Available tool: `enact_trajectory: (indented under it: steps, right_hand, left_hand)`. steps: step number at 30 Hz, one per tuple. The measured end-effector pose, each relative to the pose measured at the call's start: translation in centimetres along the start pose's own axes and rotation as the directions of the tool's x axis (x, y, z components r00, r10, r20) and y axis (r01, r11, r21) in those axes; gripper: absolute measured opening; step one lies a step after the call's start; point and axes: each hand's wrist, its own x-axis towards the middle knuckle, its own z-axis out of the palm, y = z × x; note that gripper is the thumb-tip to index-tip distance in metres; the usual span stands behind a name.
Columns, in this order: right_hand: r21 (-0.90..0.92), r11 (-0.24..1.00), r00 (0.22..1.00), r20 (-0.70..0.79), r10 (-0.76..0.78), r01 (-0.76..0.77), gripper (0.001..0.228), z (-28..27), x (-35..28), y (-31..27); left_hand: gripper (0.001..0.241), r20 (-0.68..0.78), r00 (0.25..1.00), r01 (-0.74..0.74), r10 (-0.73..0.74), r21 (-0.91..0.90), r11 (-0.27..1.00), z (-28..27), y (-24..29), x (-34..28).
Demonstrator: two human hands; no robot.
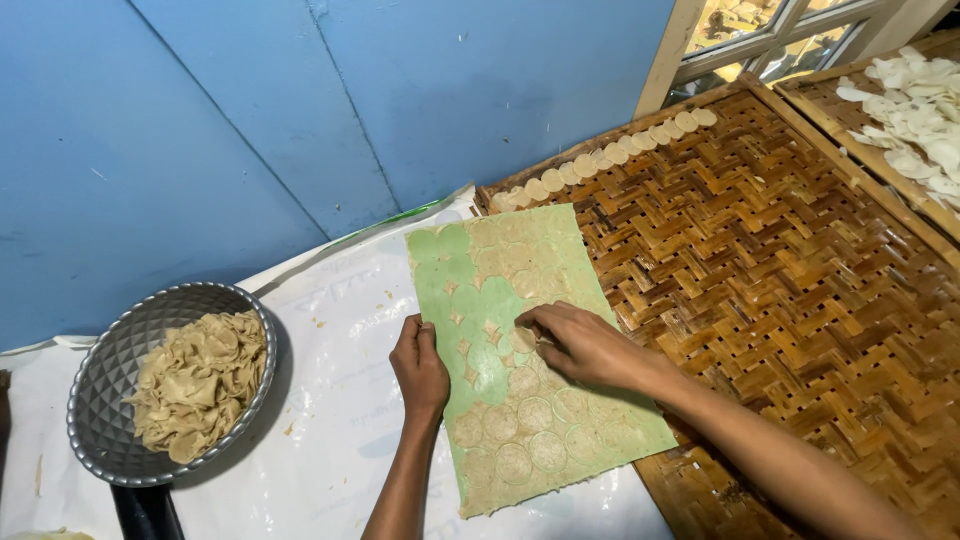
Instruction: Cutting circular shapes from a green dough sheet and placing them onto a bamboo drying tray.
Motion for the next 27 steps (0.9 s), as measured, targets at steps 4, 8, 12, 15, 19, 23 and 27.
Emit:
enact_trajectory:
  steps: [4,8,12,15,19,23,27]
  right_hand:
    - [-0.189,0.982,0.979,-0.195,-0.058,0.02,0.027,2.3,0.6,4.3]
    - [-0.379,0.925,0.955,-0.276,-0.111,-0.002,0.017,3.9,1.2,7.8]
    - [-0.526,0.85,0.943,-0.262,-0.207,0.04,0.023,4.3,1.0,7.1]
    - [-0.498,0.866,0.961,-0.221,-0.164,0.034,0.028,4.6,0.9,5.1]
    - [-0.583,0.809,0.927,-0.257,-0.273,0.077,0.024,7.0,2.1,7.0]
    - [-0.448,0.89,0.936,-0.272,-0.222,0.081,0.016,6.8,2.6,7.1]
    - [-0.241,0.969,0.961,-0.252,-0.115,0.053,0.02,6.0,2.3,6.1]
  left_hand:
    - [0.026,-0.006,1.0,-0.006,0.006,0.003,1.0,0.0,0.0,0.0]
    - [0.026,-0.001,1.0,-0.016,0.016,0.002,1.0,-0.1,0.1,-0.1]
    - [0.026,0.0,1.0,-0.017,0.017,0.001,1.0,0.0,-0.2,0.0]
    - [0.026,-0.001,1.0,-0.015,0.015,0.004,1.0,0.0,-0.5,0.0]
    - [0.026,0.005,1.0,-0.015,0.014,0.022,1.0,-0.1,0.2,-0.1]
    - [0.027,0.003,1.0,-0.02,0.02,0.021,1.0,0.0,-0.3,0.0]
    - [0.026,0.003,1.0,-0.019,0.019,0.022,1.0,0.0,-0.3,0.0]
